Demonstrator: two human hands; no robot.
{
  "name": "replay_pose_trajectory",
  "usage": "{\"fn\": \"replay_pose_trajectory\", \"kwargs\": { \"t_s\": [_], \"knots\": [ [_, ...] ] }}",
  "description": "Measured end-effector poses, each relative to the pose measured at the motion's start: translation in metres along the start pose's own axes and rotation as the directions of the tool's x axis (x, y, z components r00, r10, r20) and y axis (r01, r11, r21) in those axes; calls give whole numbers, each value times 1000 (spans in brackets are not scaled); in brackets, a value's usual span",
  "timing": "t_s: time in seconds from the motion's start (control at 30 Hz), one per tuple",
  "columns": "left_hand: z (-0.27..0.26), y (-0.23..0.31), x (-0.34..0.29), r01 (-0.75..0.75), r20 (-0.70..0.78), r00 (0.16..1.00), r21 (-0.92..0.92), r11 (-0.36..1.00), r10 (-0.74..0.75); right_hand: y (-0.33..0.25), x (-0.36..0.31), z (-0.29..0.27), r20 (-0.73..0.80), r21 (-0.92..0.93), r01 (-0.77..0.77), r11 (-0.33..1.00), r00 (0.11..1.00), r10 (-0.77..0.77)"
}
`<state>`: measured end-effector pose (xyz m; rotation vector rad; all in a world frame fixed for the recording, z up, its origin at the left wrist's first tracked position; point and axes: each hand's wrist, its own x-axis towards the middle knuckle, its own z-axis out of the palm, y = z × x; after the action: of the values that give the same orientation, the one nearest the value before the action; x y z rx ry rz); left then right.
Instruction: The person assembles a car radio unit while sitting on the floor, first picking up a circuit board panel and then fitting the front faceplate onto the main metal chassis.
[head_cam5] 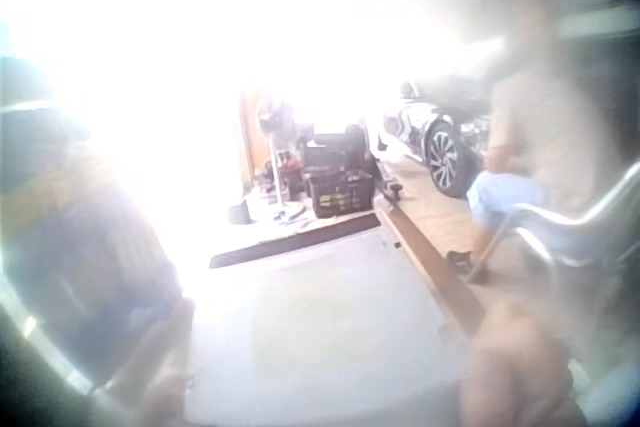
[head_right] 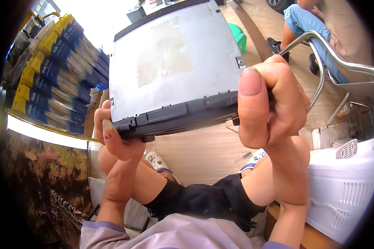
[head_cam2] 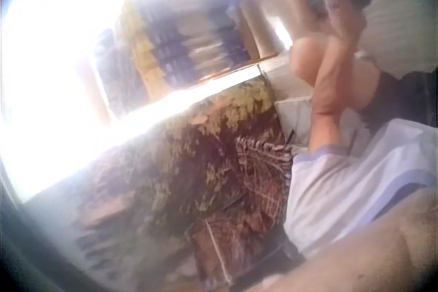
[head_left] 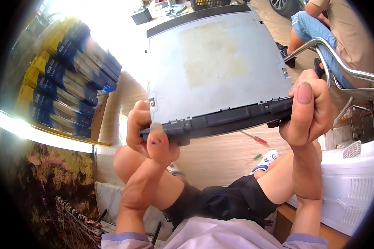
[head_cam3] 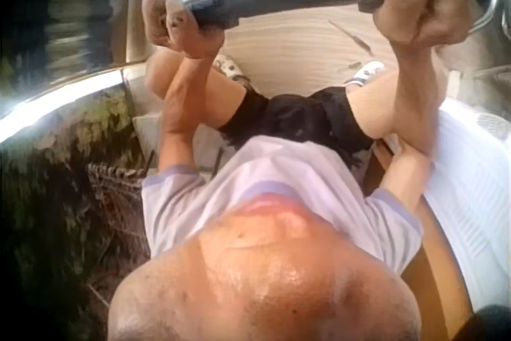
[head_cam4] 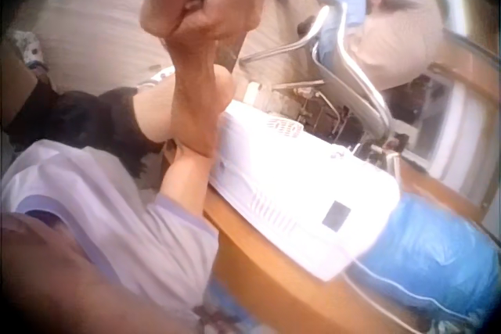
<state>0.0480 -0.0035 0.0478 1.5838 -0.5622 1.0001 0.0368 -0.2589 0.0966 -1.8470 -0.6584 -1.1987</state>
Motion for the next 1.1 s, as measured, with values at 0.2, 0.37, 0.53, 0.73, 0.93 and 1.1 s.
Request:
{"fn": "replay_pose_trajectory", "kwargs": {
  "t_s": [0.2, 0.37, 0.53, 0.73, 0.93, 1.1],
  "knots": [
    [10, 0, -3, -63, -71, 996, -121, 991, 55, -7, 1, -10, -32, 1, 79, 997, 996, -79],
    [12, -21, -8, -138, -90, 988, -94, 986, 130, 9, -4, -8, -89, -11, 171, 985, 981, -171],
    [12, -33, -10, -155, -87, 986, -174, 972, 141, 9, -12, -4, -68, -31, 99, 995, 993, -101],
    [13, -29, -13, 39, 17, 999, -137, 990, -37, 7, -13, -7, -27, -102, 68, 992, 997, -71],
    [14, -32, -12, 51, 3, 999, -136, 989, -51, 7, -15, -2, -26, -99, 2, 995, 1000, -4],
    [11, -29, -11, 142, 46, 989, -145, 979, -137, 6, -17, 1, -31, -154, -77, 985, 997, 73]
  ]
}}
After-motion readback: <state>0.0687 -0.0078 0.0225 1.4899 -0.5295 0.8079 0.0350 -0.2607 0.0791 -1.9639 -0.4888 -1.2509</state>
